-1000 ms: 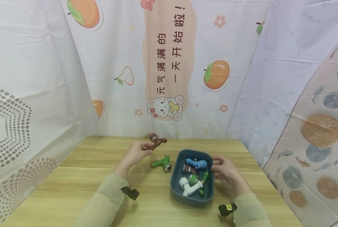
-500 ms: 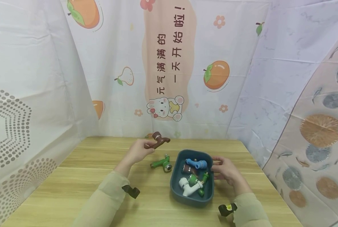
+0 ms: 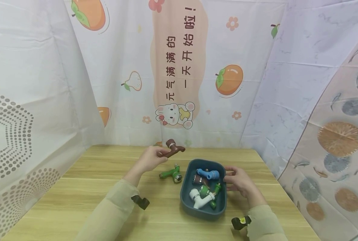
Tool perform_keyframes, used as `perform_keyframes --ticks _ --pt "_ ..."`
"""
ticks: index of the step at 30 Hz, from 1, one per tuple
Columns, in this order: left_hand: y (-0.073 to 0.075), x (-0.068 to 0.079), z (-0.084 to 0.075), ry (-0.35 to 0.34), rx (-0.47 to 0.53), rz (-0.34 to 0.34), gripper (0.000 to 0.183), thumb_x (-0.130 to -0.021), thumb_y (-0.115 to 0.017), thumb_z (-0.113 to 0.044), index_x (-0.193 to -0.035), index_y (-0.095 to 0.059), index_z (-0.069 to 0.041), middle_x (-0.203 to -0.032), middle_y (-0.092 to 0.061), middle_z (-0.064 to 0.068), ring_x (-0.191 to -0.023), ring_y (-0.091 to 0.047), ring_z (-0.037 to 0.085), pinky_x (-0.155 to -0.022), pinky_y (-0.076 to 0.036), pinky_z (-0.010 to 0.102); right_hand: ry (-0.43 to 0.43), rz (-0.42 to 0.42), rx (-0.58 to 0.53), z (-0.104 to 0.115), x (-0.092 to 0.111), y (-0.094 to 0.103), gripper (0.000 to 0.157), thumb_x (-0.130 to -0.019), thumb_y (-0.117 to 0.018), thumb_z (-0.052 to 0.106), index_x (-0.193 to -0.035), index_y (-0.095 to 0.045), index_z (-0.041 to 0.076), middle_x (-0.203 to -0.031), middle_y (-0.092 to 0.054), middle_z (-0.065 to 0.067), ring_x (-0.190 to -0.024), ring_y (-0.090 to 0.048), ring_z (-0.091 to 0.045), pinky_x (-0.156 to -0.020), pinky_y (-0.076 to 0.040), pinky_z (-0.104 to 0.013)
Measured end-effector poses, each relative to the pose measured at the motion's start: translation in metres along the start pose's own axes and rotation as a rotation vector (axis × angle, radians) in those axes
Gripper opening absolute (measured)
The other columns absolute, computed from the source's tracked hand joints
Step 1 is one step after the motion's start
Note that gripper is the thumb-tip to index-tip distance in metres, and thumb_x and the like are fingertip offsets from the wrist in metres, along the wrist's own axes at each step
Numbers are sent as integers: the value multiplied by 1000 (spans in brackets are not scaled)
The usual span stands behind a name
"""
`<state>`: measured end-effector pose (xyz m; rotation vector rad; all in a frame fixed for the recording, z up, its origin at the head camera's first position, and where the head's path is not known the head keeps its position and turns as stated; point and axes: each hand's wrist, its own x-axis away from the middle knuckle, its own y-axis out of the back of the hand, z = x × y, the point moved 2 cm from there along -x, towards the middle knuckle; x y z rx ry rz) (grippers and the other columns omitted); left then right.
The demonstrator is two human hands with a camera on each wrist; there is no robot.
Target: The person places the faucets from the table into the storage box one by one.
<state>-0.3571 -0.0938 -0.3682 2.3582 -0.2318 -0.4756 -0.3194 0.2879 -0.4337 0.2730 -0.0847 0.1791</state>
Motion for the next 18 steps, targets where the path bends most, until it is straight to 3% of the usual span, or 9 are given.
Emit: perform_keyframes --ticks 18 --pt "-13 -5 -22 -47 -49 97 20 -93 -75 -13 -113 -78 -16 -92 -70 -4 -81 -63 12 -68 -51 31 -9 -17 -1 -2 -1 -1 60 -96 -60 -1 -149 -34 -10 -128 -53 -32 -100 -67 -30 -79 -59 -50"
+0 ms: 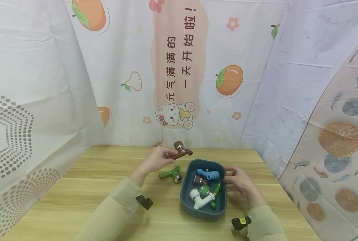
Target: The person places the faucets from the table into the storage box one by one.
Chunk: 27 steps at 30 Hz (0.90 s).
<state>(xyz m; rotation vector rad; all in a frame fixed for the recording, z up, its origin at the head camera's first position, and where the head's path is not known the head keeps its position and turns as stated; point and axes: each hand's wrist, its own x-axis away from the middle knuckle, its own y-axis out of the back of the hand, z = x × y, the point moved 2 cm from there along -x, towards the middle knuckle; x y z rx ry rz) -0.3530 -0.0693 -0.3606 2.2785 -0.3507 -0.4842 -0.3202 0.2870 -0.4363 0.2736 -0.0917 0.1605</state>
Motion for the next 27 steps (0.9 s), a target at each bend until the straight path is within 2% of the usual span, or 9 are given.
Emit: perform_keyframes --ticks 16,27 --pt "-18 -12 -19 -22 -15 53 16 -94 -74 -11 -109 -78 -15 -96 -69 -4 -80 -63 11 -68 -52 27 4 1 -5 1 1 0 60 -96 -59 -2 -149 -34 -11 -127 -53 -33 -101 -67 -32 -77 -60 -49" --pt "-32 -26 -27 -38 -37 76 15 -93 -75 -10 -105 -79 -16 -85 -67 -7 -74 -60 11 -62 -50 25 3 -2 -10 1 1 0 60 -95 -59 -1 -149 -34 -10 -127 -53 -33 -103 -66 -35 -78 -60 -50"
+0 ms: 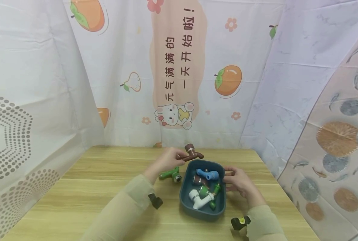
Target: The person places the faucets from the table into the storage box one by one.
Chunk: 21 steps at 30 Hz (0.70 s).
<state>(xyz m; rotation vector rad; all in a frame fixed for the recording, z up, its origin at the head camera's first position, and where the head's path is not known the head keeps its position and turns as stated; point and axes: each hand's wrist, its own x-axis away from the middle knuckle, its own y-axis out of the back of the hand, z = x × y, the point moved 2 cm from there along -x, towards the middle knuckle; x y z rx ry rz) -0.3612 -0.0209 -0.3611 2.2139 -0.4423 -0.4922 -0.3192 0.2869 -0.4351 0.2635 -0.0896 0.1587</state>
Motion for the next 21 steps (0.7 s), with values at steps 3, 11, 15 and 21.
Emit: perform_keyframes --ticks 3,11,15,21 --pt "-3 -3 -2 8 3 7 14 -93 -75 -11 -106 -79 -16 -86 -67 -7 -75 -60 11 -63 -50 25 2 3 1 0 0 0 60 -95 -59 -1 -149 -34 -11 -127 -54 -33 -103 -66 -36 -78 -60 -50" --pt "-11 -10 -10 22 9 16 19 -93 -76 -12 -111 -79 -13 -86 -68 -6 -76 -60 12 -65 -49 25 -7 5 2 1 0 0 60 -96 -59 -1 -149 -34 -11 -128 -54 -33 -103 -66 -36 -79 -60 -50" --pt "-17 -13 -15 20 -3 24 19 -93 -76 -11 -112 -78 -13 -88 -69 -6 -77 -60 11 -67 -49 25 -7 1 6 1 0 0 60 -95 -59 -1 -149 -35 -10 -127 -54 -33 -102 -66 -35 -78 -60 -50" --pt "-30 -19 -17 0 -27 36 18 -92 -77 -9 -109 -78 -10 -92 -72 -4 -78 -60 8 -70 -51 23 -7 1 -3 1 -1 -1 60 -95 -59 -2 -149 -35 -10 -127 -54 -33 -101 -67 -34 -78 -60 -50"
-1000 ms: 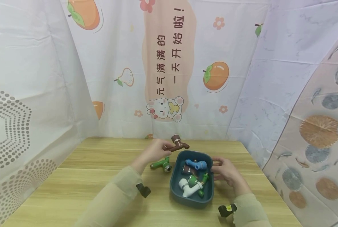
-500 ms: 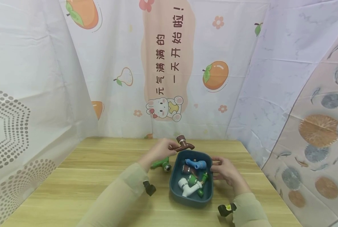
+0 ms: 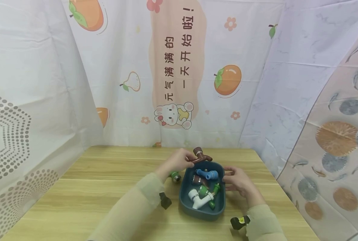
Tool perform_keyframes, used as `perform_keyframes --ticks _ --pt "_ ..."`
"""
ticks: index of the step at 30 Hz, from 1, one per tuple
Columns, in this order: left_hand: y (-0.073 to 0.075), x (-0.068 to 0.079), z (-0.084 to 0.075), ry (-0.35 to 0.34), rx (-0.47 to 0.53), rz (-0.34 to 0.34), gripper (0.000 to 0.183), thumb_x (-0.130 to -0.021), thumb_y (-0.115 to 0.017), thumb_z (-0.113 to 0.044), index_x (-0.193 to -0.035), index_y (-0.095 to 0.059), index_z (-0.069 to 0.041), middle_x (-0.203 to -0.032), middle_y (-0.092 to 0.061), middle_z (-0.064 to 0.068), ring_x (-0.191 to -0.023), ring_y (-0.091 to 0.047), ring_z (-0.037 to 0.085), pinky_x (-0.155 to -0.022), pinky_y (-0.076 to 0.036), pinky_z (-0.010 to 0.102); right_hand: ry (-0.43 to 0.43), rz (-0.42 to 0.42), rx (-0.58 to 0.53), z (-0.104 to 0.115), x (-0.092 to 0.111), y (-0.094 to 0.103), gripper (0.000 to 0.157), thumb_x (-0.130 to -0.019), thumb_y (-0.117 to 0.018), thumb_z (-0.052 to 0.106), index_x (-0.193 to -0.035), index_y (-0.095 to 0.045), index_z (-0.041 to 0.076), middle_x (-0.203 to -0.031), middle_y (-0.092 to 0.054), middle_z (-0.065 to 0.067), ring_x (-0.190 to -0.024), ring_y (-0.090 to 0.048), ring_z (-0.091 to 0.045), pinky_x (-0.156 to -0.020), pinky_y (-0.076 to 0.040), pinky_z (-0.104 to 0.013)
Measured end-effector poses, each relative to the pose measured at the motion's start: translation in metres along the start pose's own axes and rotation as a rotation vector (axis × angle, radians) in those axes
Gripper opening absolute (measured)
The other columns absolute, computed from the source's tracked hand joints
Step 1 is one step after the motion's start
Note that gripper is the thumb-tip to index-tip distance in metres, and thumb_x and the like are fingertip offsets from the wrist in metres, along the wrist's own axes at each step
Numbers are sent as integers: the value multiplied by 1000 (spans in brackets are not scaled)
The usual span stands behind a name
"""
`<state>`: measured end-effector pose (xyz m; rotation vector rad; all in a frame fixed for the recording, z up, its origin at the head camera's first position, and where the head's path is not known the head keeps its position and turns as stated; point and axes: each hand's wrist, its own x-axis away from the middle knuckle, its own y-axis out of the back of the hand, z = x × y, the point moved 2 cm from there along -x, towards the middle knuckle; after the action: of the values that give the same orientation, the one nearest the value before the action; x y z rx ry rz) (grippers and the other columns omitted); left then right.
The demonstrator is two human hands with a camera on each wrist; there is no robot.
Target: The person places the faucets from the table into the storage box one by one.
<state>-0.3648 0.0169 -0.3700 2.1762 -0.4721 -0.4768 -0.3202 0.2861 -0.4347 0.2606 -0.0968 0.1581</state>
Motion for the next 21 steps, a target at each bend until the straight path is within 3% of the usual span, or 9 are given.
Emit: perform_keyframes --ticks 15,21 --pt "-21 -7 2 97 32 30 15 -93 -77 -12 -108 -78 -10 -98 -72 -1 -84 -60 13 -77 -53 28 -3 -3 -3 0 1 -1 59 -95 -60 -2 -148 -35 -10 -125 -54 -31 -100 -66 -33 -77 -60 -50" --pt "-23 -8 1 98 22 33 15 -93 -76 -11 -108 -78 -9 -98 -72 -1 -84 -60 13 -77 -53 28 -1 -2 -6 1 1 0 59 -95 -60 -1 -148 -35 -10 -124 -55 -31 -101 -67 -33 -77 -60 -49"
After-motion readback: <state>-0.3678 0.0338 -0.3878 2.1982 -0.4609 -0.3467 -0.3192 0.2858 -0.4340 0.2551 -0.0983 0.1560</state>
